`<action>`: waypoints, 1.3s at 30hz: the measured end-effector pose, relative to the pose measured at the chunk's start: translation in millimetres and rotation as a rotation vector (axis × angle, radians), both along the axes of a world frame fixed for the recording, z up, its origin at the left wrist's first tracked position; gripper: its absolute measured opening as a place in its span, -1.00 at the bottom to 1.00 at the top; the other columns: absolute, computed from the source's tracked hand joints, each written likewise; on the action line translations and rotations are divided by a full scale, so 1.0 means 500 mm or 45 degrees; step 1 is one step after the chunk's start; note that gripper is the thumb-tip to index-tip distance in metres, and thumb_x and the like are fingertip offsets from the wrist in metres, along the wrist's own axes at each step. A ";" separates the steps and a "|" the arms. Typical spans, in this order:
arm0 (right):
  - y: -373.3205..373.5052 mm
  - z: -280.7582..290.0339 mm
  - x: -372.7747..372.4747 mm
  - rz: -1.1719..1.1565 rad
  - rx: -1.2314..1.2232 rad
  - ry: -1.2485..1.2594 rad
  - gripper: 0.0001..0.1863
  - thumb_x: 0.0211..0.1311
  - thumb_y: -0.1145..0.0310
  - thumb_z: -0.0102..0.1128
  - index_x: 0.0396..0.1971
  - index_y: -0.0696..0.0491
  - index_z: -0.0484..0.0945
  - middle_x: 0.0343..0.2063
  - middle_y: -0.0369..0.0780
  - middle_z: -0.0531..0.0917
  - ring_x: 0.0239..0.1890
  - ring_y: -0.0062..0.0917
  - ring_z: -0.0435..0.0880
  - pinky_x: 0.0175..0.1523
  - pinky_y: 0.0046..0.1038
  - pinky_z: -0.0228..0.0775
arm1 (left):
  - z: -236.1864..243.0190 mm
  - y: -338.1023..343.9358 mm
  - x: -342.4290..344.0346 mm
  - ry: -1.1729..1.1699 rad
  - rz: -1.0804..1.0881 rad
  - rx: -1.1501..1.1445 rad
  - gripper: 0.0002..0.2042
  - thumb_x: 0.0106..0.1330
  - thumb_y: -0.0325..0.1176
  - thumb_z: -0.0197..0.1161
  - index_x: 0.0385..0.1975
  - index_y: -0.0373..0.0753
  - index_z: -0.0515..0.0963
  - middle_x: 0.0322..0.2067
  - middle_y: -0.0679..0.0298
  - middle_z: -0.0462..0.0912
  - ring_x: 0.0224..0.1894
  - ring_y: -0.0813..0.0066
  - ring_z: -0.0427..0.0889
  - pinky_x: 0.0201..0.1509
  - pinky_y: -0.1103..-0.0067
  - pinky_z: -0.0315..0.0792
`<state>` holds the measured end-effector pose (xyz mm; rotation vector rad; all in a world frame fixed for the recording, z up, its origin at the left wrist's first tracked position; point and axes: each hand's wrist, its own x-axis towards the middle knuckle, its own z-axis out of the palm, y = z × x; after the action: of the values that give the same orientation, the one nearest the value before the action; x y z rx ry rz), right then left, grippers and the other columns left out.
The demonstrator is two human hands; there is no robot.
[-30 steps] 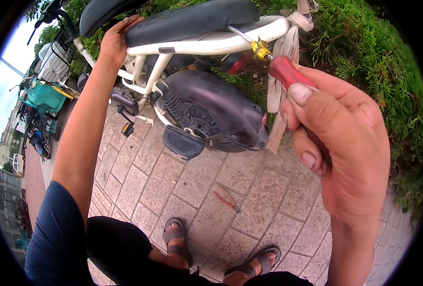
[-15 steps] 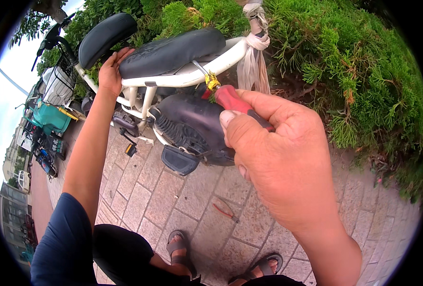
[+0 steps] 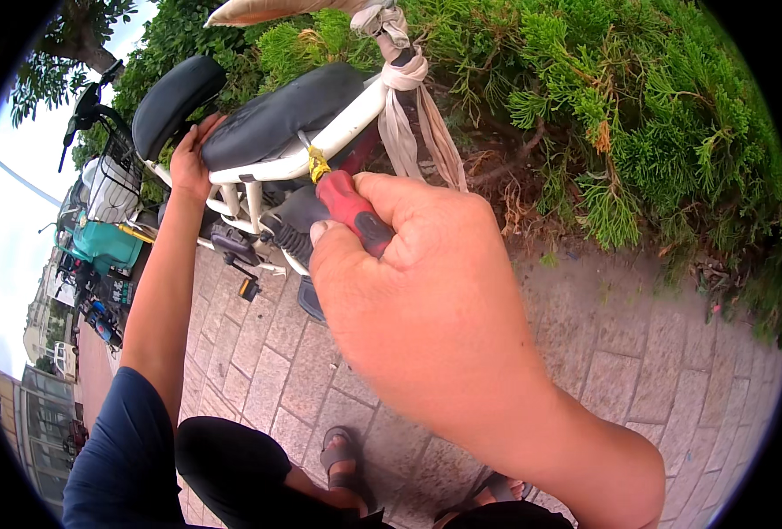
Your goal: The person unscrews and removes the rear seat assembly of an electric scooter using a screwdriver, revealing the internal wiring and battery compartment.
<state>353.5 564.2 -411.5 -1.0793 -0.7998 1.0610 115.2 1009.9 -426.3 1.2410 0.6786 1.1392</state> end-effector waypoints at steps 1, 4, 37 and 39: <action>0.000 -0.003 0.003 -0.002 0.006 -0.034 -0.62 0.47 0.46 0.26 0.20 0.31 0.63 -0.45 -0.45 0.56 -0.51 -0.87 0.37 -0.45 -0.69 0.17 | -0.003 0.003 0.000 0.003 0.010 -0.004 -0.52 0.70 -0.20 -0.08 0.33 -0.51 0.44 0.32 -0.13 0.59 0.35 0.05 0.58 0.55 0.28 0.38; 0.001 -0.012 0.006 -0.017 0.037 -0.108 -0.66 0.48 0.46 0.25 0.15 0.30 0.66 -0.45 -0.49 0.55 -0.46 -0.88 0.36 -0.41 -0.68 0.16 | -0.001 0.011 0.004 0.041 0.040 -0.023 -0.53 0.69 -0.19 -0.04 0.30 -0.50 0.49 0.26 -0.09 0.64 0.28 0.09 0.63 0.49 0.31 0.43; 0.016 0.165 0.000 0.123 -0.423 0.185 -0.63 0.54 0.21 0.13 -0.24 0.29 0.58 -0.44 -0.13 0.68 -0.68 -0.64 0.51 -0.65 -0.58 0.23 | -0.011 -0.035 0.034 0.502 0.288 0.709 -0.61 0.65 -0.21 0.08 -0.03 -0.38 0.78 -0.24 0.29 0.76 -0.21 0.59 0.58 0.05 0.60 0.44; 0.018 0.157 -0.021 0.034 -0.401 0.195 -0.61 0.57 0.19 0.12 -0.15 0.31 0.58 -0.43 -0.13 0.68 -0.68 -0.64 0.51 -0.66 -0.60 0.20 | -0.012 -0.032 0.033 0.526 0.266 0.575 -0.60 0.65 -0.20 0.06 -0.01 -0.39 0.77 -0.15 0.26 0.79 -0.11 0.55 0.64 0.13 0.58 0.46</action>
<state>343.1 573.3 -333.1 -1.2352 -0.5363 1.3056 131.9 993.9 -432.1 1.8551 0.9043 1.2624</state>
